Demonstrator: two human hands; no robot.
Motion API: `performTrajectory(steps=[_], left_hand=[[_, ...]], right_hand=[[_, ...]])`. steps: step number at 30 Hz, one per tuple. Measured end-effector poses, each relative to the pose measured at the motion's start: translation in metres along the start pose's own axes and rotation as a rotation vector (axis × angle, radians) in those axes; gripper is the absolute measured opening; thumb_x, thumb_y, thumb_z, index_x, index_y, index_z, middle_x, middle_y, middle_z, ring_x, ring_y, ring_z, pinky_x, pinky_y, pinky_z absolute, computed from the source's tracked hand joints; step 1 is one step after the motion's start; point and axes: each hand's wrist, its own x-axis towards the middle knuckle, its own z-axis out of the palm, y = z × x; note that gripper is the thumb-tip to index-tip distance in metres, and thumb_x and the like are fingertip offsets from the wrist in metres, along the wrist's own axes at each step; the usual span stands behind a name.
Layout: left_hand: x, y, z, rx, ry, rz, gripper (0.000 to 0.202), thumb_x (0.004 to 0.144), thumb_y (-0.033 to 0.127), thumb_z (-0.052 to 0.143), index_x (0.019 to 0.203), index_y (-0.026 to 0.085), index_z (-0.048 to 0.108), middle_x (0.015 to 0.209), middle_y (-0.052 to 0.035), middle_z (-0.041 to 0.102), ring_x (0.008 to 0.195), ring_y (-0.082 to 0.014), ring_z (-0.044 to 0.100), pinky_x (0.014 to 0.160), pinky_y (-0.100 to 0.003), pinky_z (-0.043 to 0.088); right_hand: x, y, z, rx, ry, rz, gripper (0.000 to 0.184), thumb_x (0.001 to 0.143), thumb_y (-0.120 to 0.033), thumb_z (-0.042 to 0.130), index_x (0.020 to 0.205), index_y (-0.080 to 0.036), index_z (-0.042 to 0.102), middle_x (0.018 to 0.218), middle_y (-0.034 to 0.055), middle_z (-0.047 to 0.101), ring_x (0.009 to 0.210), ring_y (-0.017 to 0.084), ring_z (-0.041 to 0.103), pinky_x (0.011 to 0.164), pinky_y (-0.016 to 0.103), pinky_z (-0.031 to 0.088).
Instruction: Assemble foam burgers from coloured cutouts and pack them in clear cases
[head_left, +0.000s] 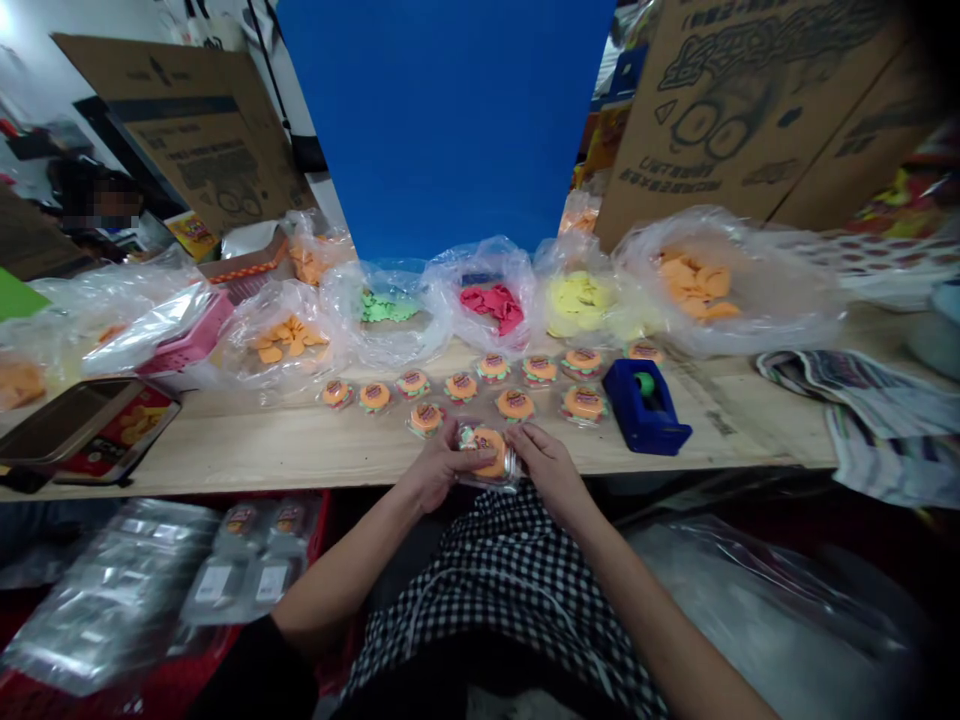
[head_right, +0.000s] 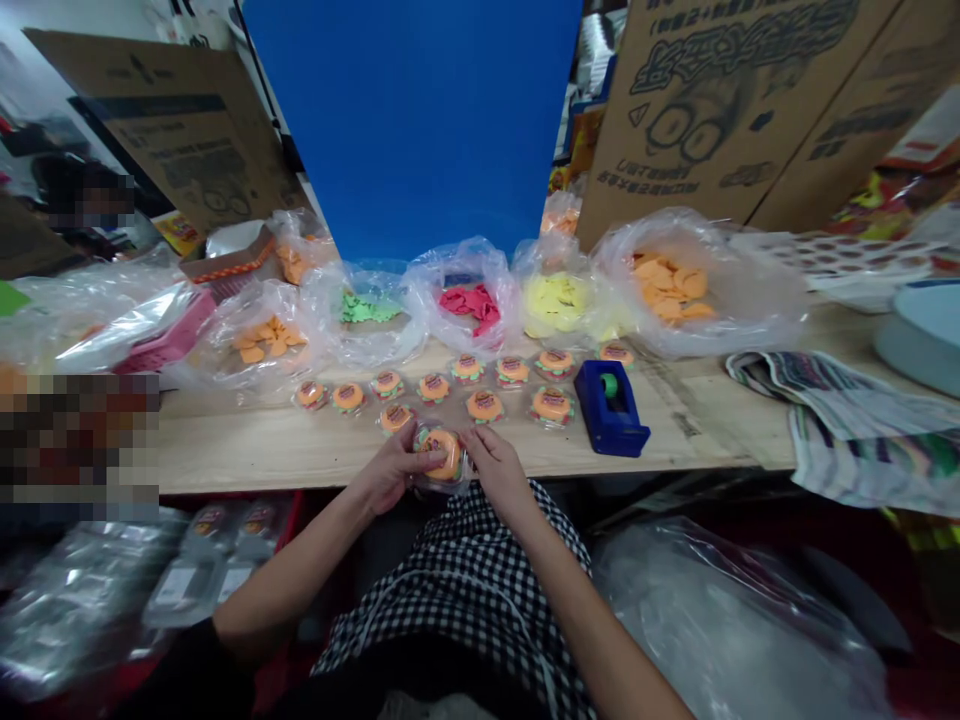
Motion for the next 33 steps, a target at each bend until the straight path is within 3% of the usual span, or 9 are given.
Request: performTrajectory(steps=[4,8,11,15,20,22,28,33], left_hand=[[0.005,-0.004,0.007,-0.072,0.003,-0.015,0.044,0.057,0.018,0.072,0.095,0.017,0.049,0.089,-0.0034,0.059,0.071,-0.0160,0.061,0.062,-0.030,0.052],[0.015,-0.009,0.014,-0.179,0.144,0.044,0.043,0.058,0.019,0.071,0.093,0.018,0.047,0.086,-0.0025,0.060,0.066,-0.0154,0.061,0.057,-0.028,0.052],[0.019,-0.012,0.020,-0.237,0.188,0.086,0.043,0.058,0.020,0.071,0.092,0.018,0.046,0.086,-0.0015,0.060,0.067,-0.0148,0.061,0.060,-0.030,0.052],[0.016,-0.007,0.015,-0.129,0.110,0.059,0.045,0.056,0.020,0.073,0.094,0.018,0.049,0.090,-0.0027,0.061,0.075,-0.0160,0.061,0.068,-0.032,0.050],[0.006,0.009,0.000,0.236,-0.161,-0.046,0.057,0.043,0.007,0.077,0.095,0.014,0.054,0.087,-0.0033,0.062,0.077,-0.0150,0.059,0.069,-0.026,0.048],[0.005,0.008,0.001,0.229,-0.194,-0.032,0.060,0.041,0.005,0.077,0.096,0.014,0.055,0.087,-0.0034,0.062,0.077,-0.0144,0.058,0.069,-0.025,0.048],[0.013,-0.018,0.014,-0.130,0.067,0.060,0.043,0.055,0.016,0.073,0.093,0.017,0.052,0.087,-0.0011,0.061,0.072,-0.0148,0.060,0.067,-0.033,0.051],[0.013,-0.027,0.022,-0.216,0.069,0.049,0.042,0.057,0.019,0.072,0.094,0.017,0.053,0.086,-0.0016,0.063,0.070,-0.0167,0.062,0.062,-0.033,0.053]], right_hand=[[-0.002,0.000,0.001,0.098,0.078,0.019,0.029,0.077,-0.048,0.047,0.070,-0.020,0.049,0.060,-0.0033,0.045,0.054,0.012,0.040,0.051,0.024,0.033],[-0.009,-0.005,0.004,-0.069,0.075,-0.021,0.034,0.077,-0.051,0.045,0.061,-0.021,0.044,0.054,-0.0048,0.039,0.051,0.011,0.036,0.050,0.024,0.030],[-0.013,-0.008,0.006,-0.110,0.148,-0.067,0.034,0.078,-0.049,0.043,0.060,-0.021,0.040,0.054,-0.0052,0.037,0.052,0.012,0.036,0.051,0.024,0.030],[-0.015,-0.014,-0.005,-0.133,0.162,-0.101,0.030,0.081,-0.045,0.041,0.063,-0.021,0.043,0.057,-0.0042,0.038,0.056,0.012,0.037,0.053,0.024,0.031],[-0.015,-0.024,-0.025,-0.178,-0.145,-0.033,0.030,0.078,-0.046,0.045,0.063,-0.020,0.045,0.060,-0.0036,0.040,0.058,0.012,0.038,0.054,0.024,0.031],[-0.015,-0.023,-0.025,-0.153,-0.151,-0.013,0.030,0.079,-0.047,0.043,0.065,-0.020,0.044,0.060,-0.0043,0.038,0.057,0.012,0.036,0.053,0.024,0.031],[-0.020,-0.003,-0.012,-0.168,0.005,-0.006,0.033,0.079,-0.048,0.044,0.061,-0.021,0.039,0.056,-0.0053,0.035,0.054,0.011,0.033,0.051,0.024,0.029],[-0.024,0.001,-0.006,-0.029,0.121,-0.008,0.034,0.078,-0.049,0.044,0.060,-0.021,0.039,0.054,-0.0059,0.032,0.050,0.010,0.030,0.047,0.023,0.027]])
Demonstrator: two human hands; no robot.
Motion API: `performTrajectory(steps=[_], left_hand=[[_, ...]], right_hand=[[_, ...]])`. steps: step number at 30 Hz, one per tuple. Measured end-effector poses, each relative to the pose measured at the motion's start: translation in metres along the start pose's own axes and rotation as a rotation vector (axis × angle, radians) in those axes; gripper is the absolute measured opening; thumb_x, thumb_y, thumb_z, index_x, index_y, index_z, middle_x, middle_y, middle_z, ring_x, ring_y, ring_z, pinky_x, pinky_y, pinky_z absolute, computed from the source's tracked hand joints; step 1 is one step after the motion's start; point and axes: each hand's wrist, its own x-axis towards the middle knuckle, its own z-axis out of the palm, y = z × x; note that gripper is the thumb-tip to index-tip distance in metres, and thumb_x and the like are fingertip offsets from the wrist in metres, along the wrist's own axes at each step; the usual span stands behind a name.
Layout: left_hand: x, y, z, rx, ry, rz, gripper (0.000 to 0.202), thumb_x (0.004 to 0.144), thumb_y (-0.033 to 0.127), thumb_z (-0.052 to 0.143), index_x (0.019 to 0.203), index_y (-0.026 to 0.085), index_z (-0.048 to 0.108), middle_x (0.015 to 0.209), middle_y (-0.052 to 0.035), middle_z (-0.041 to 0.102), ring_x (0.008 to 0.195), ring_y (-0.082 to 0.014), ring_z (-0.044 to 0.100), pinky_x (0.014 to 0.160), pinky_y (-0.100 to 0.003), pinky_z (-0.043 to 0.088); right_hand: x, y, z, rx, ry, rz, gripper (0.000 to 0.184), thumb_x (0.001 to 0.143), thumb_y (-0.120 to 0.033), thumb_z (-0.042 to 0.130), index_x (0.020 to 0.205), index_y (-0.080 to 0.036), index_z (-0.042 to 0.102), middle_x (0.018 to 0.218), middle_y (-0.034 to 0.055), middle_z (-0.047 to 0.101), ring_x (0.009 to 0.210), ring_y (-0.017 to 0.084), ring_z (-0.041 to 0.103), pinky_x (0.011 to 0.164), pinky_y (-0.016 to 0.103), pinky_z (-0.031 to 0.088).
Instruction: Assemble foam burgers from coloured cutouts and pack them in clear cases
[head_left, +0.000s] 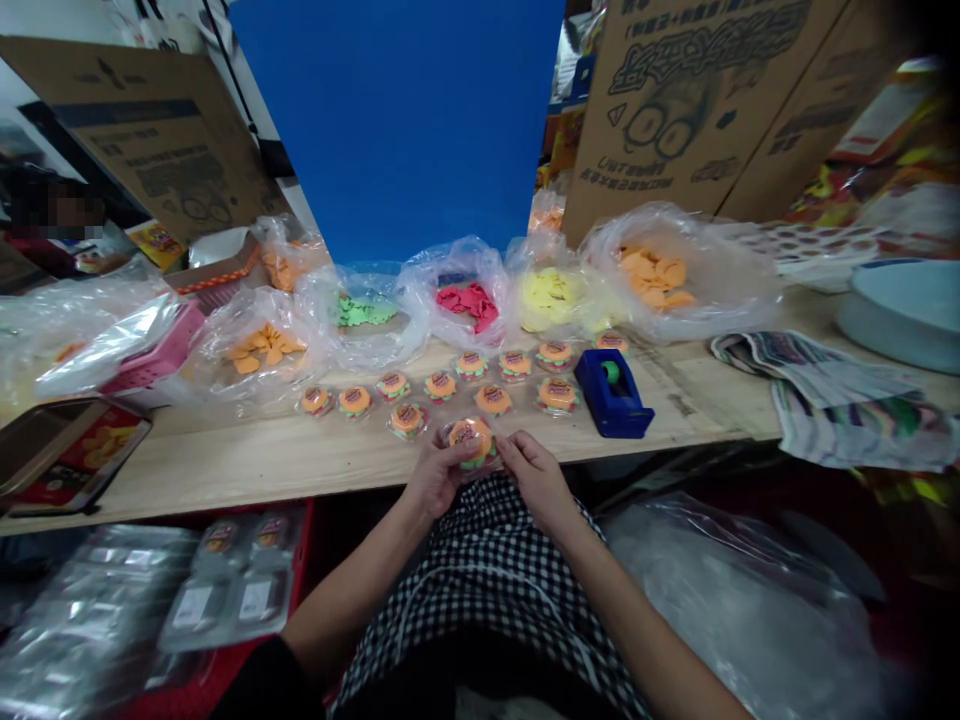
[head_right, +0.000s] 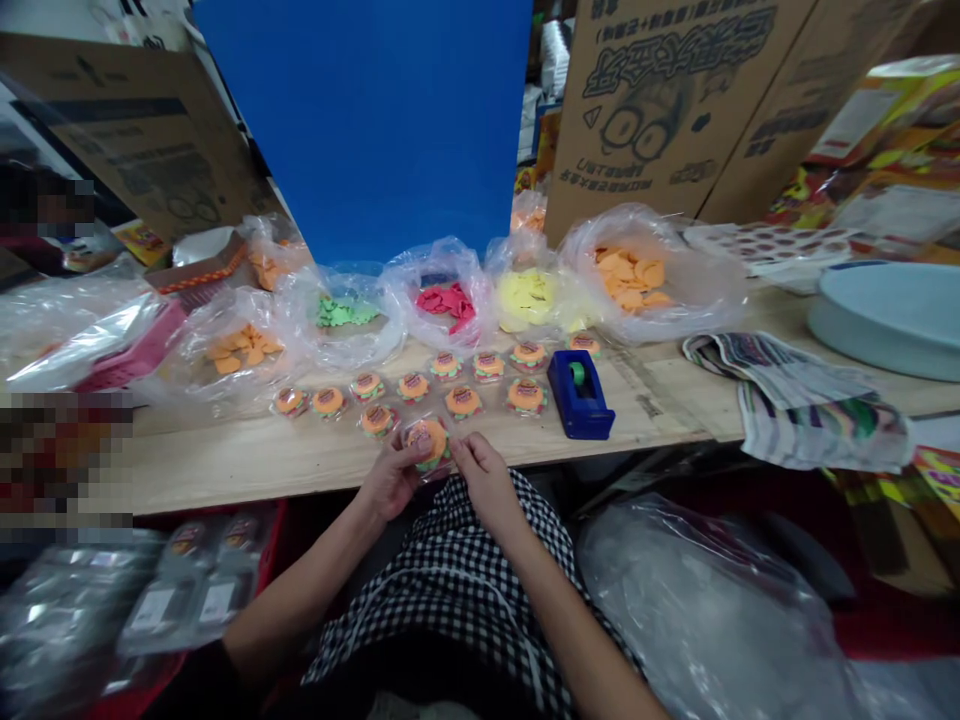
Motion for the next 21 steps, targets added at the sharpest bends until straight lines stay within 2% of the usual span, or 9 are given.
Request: performTrajectory(steps=[5,11,13,17,21], left_hand=[[-0.002,-0.003,0.004,-0.074,0.001,0.039,0.040,0.057,0.017,0.072,0.092,0.017,0.055,0.081,0.0001,0.063,0.068,-0.0144,0.061,0.063,-0.031,0.052],[0.000,-0.002,0.008,-0.079,0.013,0.047,0.042,0.053,0.015,0.074,0.092,0.018,0.056,0.082,0.0012,0.063,0.072,-0.0136,0.061,0.071,-0.030,0.050],[0.001,0.000,0.010,-0.057,0.001,0.056,0.044,0.053,0.016,0.074,0.093,0.017,0.056,0.084,-0.0002,0.063,0.074,-0.0146,0.061,0.072,-0.031,0.050],[0.004,0.004,0.010,0.147,-0.052,0.086,0.046,0.056,0.022,0.073,0.098,0.016,0.056,0.087,-0.0031,0.063,0.074,-0.0169,0.060,0.070,-0.033,0.049],[0.007,0.007,0.011,0.517,-0.103,0.162,0.055,0.048,0.021,0.077,0.097,0.013,0.055,0.090,-0.0050,0.062,0.081,-0.0187,0.058,0.074,-0.032,0.046]], right_hand=[[0.001,-0.002,0.001,0.055,0.042,-0.035,0.030,0.079,-0.046,0.045,0.064,-0.020,0.045,0.054,-0.0047,0.036,0.052,0.011,0.033,0.049,0.023,0.029],[0.004,-0.002,-0.012,0.016,-0.079,-0.020,0.034,0.080,-0.050,0.042,0.061,-0.021,0.043,0.053,-0.0040,0.038,0.052,0.011,0.036,0.050,0.024,0.032],[0.004,-0.003,-0.018,0.040,-0.067,-0.009,0.036,0.081,-0.050,0.038,0.061,-0.021,0.043,0.054,-0.0033,0.040,0.052,0.012,0.038,0.051,0.025,0.034],[0.006,-0.003,-0.031,0.074,0.066,0.016,0.034,0.081,-0.050,0.037,0.067,-0.021,0.044,0.057,-0.0027,0.042,0.051,0.012,0.039,0.049,0.025,0.034],[0.013,-0.006,-0.045,-0.156,0.132,-0.099,0.027,0.078,-0.048,0.045,0.083,-0.022,0.048,0.074,0.0004,0.049,0.066,0.015,0.045,0.058,0.027,0.038]])
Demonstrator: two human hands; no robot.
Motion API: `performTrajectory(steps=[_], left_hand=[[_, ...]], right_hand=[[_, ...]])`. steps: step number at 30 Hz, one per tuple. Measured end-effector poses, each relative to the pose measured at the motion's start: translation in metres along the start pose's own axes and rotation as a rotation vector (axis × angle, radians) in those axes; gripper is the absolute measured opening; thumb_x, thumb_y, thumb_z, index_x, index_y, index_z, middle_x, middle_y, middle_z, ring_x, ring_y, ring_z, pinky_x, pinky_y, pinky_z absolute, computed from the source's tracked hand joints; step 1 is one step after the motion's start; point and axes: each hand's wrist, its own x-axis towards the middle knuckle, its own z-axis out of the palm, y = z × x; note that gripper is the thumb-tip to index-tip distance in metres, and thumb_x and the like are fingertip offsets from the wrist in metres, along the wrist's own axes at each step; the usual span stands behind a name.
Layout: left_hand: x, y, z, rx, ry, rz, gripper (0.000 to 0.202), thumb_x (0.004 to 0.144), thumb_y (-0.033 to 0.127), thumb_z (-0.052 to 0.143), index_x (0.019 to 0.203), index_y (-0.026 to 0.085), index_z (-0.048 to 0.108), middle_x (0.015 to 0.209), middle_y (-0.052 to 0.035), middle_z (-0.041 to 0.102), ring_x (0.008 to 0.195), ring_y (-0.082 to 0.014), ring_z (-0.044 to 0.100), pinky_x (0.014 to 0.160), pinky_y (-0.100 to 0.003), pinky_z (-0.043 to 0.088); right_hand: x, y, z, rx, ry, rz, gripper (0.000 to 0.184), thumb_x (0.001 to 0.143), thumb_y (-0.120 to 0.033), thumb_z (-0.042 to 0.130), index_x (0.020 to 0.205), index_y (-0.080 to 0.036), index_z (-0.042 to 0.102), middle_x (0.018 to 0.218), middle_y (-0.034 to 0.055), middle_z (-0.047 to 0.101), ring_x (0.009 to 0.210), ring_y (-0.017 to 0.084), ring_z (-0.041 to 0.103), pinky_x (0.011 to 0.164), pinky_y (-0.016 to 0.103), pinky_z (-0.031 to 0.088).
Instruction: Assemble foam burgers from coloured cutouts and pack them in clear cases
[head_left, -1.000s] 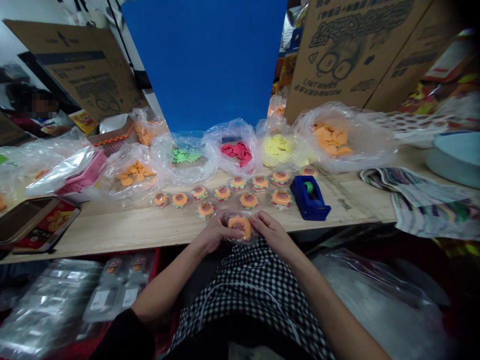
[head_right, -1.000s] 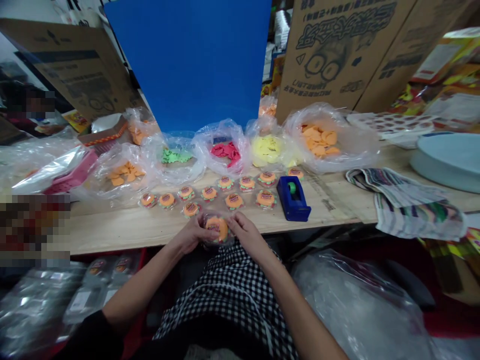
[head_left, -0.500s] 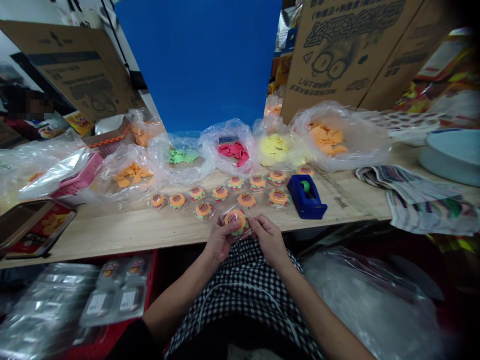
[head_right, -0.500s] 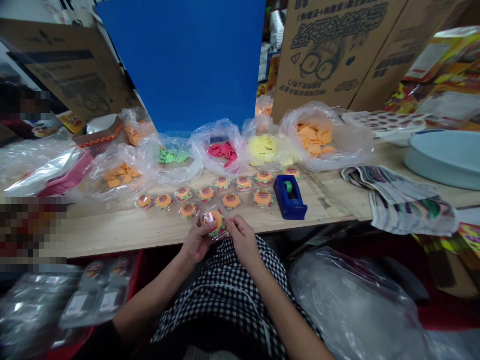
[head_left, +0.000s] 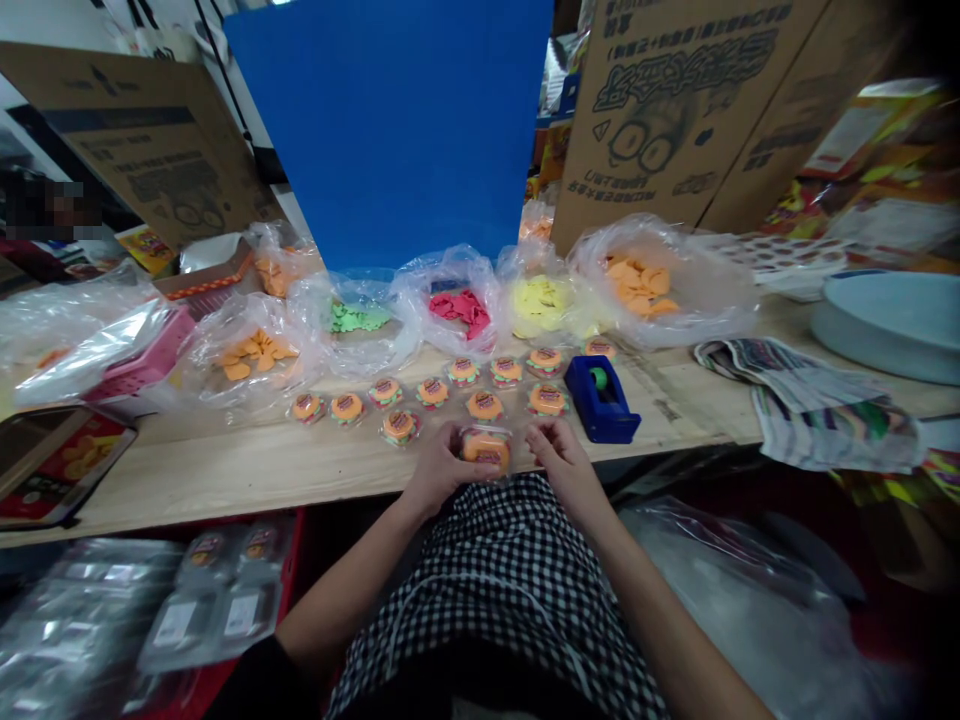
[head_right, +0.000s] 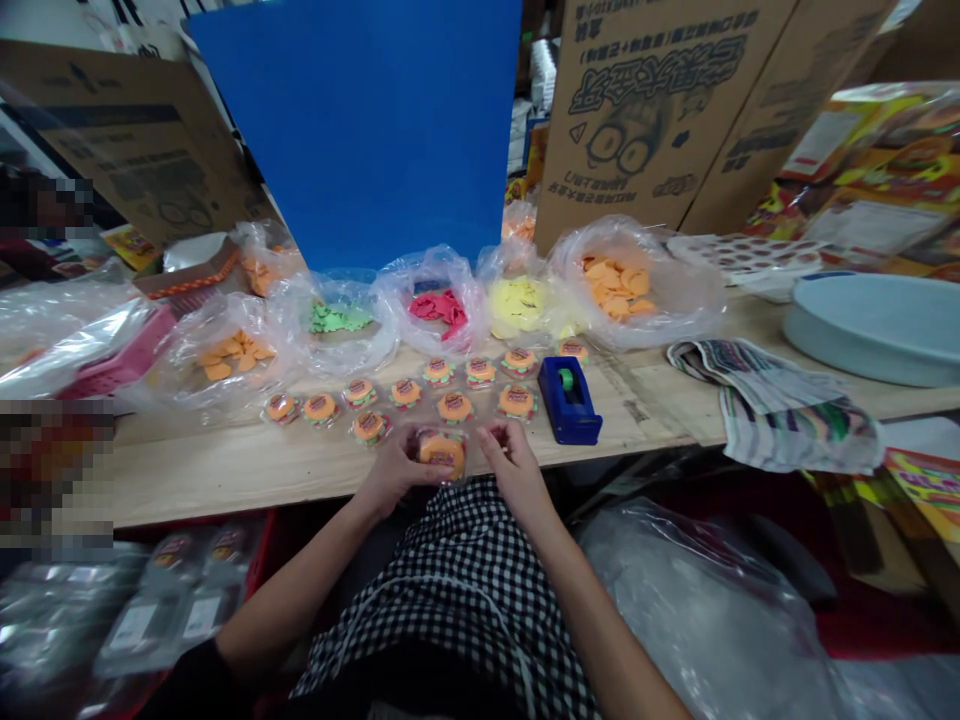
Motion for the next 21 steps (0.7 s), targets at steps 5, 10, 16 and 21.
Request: performTrajectory(steps=[5,10,16,21], left_hand=[[0.003,0.008,0.003,0.405,-0.129,0.075,0.067,0.047,0.026,0.076,0.110,0.018,0.053,0.092,-0.0036,0.061,0.086,-0.0206,0.055,0.081,-0.035,0.042],[0.005,0.016,0.007,0.157,-0.115,0.157,0.086,0.043,0.019,0.078,0.120,0.021,0.040,0.095,-0.0056,0.059,0.091,-0.0209,0.055,0.081,-0.033,0.043],[0.007,0.005,0.014,-0.256,-0.097,0.043,0.062,0.053,0.021,0.075,0.108,0.017,0.047,0.095,-0.0054,0.059,0.084,-0.0179,0.057,0.077,-0.032,0.045],[0.007,-0.001,0.011,-0.175,-0.163,-0.003,0.057,0.052,0.021,0.076,0.104,0.016,0.050,0.092,-0.0038,0.059,0.081,-0.0153,0.056,0.075,-0.029,0.044]], right_hand=[[0.006,-0.013,-0.011,-0.276,-0.205,-0.195,0.022,0.075,-0.043,0.051,0.080,-0.021,0.052,0.079,0.0031,0.050,0.077,0.018,0.045,0.067,0.030,0.038],[-0.003,-0.011,-0.012,-0.054,-0.248,-0.083,0.022,0.080,-0.043,0.044,0.074,-0.022,0.047,0.069,-0.0007,0.047,0.067,0.015,0.045,0.062,0.027,0.039],[-0.022,0.014,0.007,0.097,0.053,-0.059,0.028,0.080,-0.049,0.039,0.079,-0.023,0.048,0.075,0.0024,0.053,0.068,0.017,0.048,0.058,0.028,0.039],[-0.022,0.011,-0.002,0.029,0.017,-0.088,0.023,0.082,-0.044,0.039,0.080,-0.023,0.046,0.074,0.0013,0.049,0.069,0.017,0.046,0.062,0.028,0.039]])
